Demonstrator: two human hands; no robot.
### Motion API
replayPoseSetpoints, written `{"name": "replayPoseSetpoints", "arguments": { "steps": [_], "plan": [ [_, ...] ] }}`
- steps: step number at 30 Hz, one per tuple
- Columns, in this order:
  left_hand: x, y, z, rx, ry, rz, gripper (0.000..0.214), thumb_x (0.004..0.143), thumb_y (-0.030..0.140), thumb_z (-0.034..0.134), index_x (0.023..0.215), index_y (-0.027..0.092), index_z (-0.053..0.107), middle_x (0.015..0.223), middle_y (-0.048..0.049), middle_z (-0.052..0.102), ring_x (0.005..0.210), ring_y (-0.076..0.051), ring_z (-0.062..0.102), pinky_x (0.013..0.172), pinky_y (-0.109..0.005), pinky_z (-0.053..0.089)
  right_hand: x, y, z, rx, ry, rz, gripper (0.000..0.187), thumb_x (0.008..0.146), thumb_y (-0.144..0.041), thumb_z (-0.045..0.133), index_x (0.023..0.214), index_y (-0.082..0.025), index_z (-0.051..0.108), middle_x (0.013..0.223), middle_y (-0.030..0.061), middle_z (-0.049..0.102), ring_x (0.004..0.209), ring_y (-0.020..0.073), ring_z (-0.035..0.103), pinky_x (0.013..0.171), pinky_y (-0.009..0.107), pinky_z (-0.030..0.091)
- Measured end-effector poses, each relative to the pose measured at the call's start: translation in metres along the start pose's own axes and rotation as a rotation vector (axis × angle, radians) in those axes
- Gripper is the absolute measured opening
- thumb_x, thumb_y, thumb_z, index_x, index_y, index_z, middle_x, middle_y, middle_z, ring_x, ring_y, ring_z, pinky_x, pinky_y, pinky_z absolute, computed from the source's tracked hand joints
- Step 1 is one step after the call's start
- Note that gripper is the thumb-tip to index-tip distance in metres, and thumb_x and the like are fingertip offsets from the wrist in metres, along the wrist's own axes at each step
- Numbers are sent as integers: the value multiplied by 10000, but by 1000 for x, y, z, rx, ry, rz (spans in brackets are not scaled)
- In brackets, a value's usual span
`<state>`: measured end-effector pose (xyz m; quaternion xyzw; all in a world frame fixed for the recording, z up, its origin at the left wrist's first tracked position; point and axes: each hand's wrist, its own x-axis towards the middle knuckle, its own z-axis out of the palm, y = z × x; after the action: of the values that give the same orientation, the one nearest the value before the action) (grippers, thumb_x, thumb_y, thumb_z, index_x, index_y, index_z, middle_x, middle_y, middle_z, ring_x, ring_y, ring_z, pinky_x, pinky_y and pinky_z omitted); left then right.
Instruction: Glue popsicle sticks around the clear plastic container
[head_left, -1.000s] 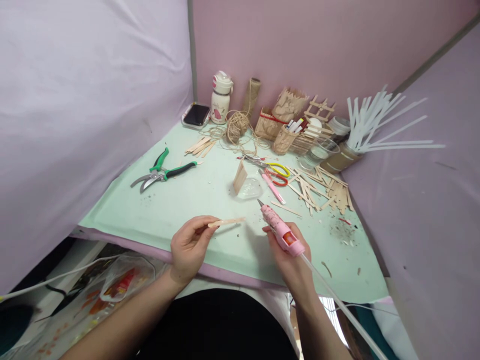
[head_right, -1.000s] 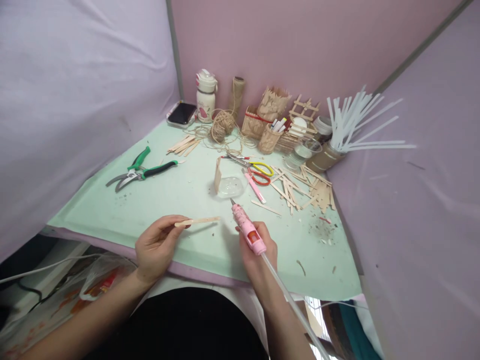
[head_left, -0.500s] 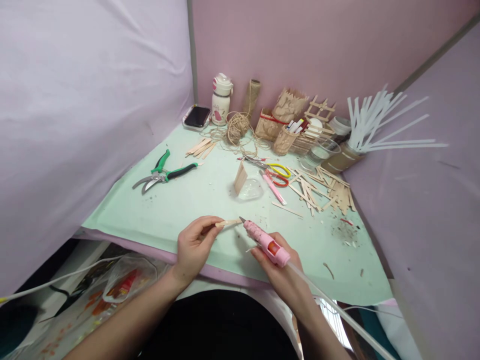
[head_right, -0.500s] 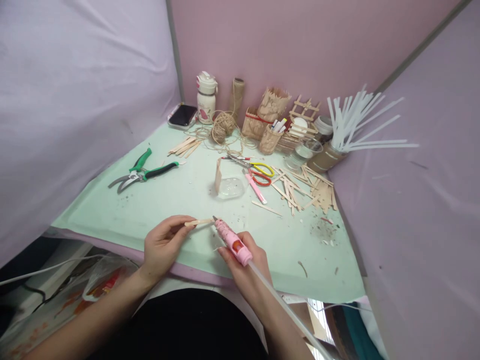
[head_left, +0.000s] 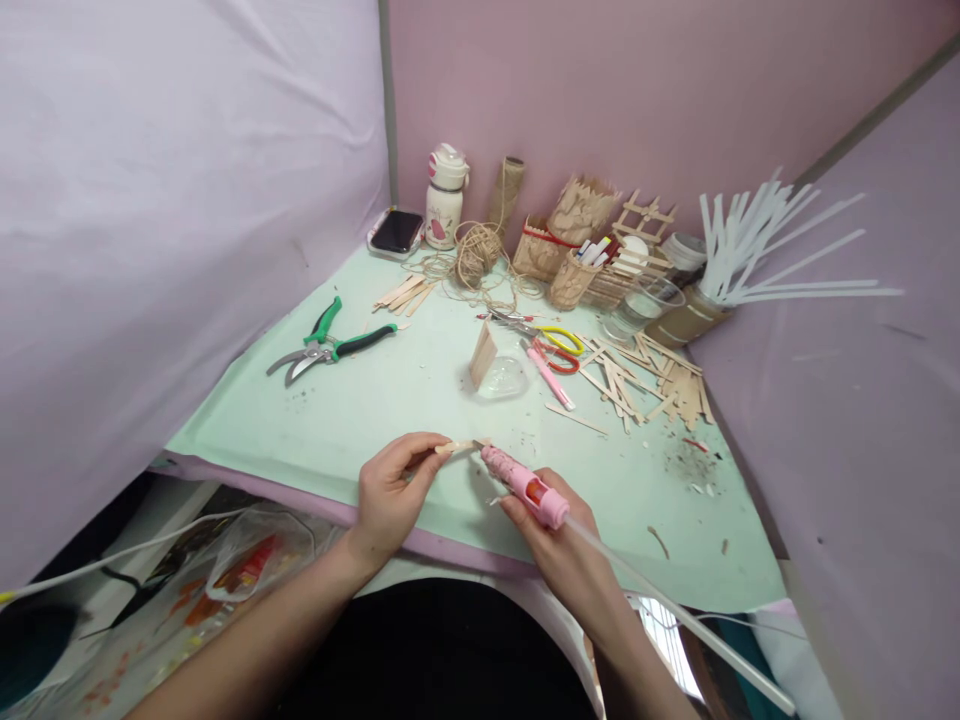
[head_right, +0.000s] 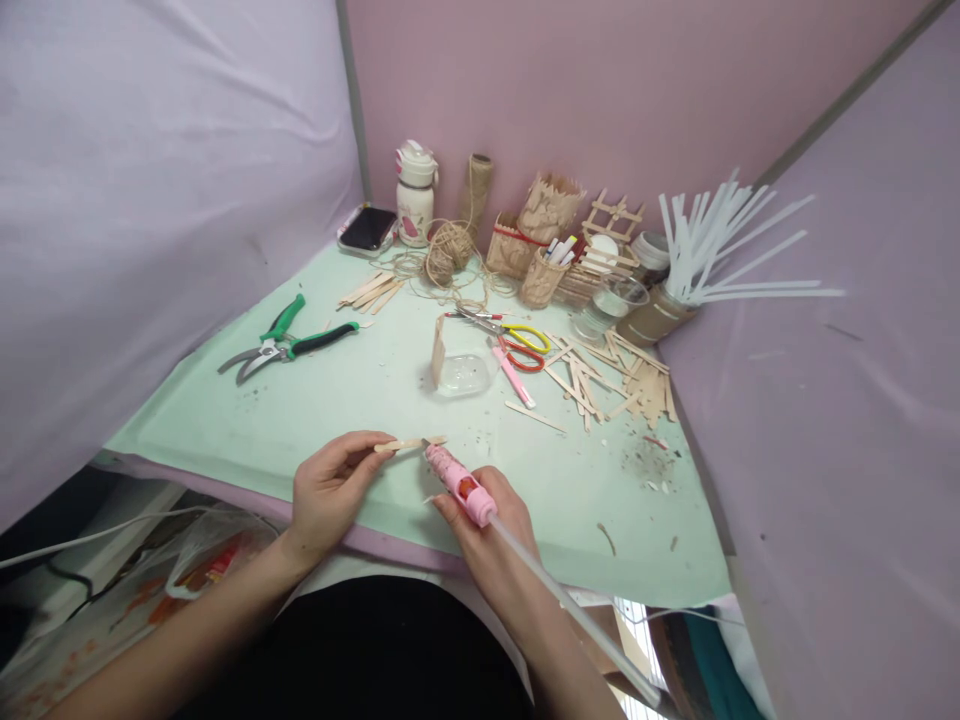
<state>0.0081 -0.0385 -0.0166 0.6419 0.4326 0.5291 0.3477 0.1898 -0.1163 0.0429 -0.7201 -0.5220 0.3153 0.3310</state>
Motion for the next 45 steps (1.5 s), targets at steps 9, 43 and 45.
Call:
{"name": "replayPoseSetpoints", "arguments": {
  "steps": [9, 43, 45],
  "plan": [
    [-1, 2, -1, 35, 1, 11, 87, 859, 230, 671, 928, 210, 722, 897, -23, 741, 787, -122, 686, 736, -209, 562, 2, 7, 2, -60, -34, -27, 290, 852, -487, 595, 750, -238, 486, 701, -27, 543, 625, 154, 521, 573, 271, 405],
    [-1, 0, 2, -43, 38, -41, 120, 828, 266, 701, 911, 184, 731, 887, -51, 747, 790, -157, 709, 734, -255, 596, -4, 20, 25, -116, 36, -135, 390, 845, -616, 546, 761, -249, 444, 743, -14, 538, 584, 160, 491, 523, 269, 349],
    [-1, 0, 2, -42, 36, -41, 115, 827, 263, 701, 909, 187, 732, 883, -49, 747, 786, -156, 708, 730, -252, 594, -3, 20, 24, -122, 24, -127, 402, 846, -627, 537, 758, -250, 434, 743, -15, 534, 587, 162, 493, 528, 269, 351]
  ]
}}
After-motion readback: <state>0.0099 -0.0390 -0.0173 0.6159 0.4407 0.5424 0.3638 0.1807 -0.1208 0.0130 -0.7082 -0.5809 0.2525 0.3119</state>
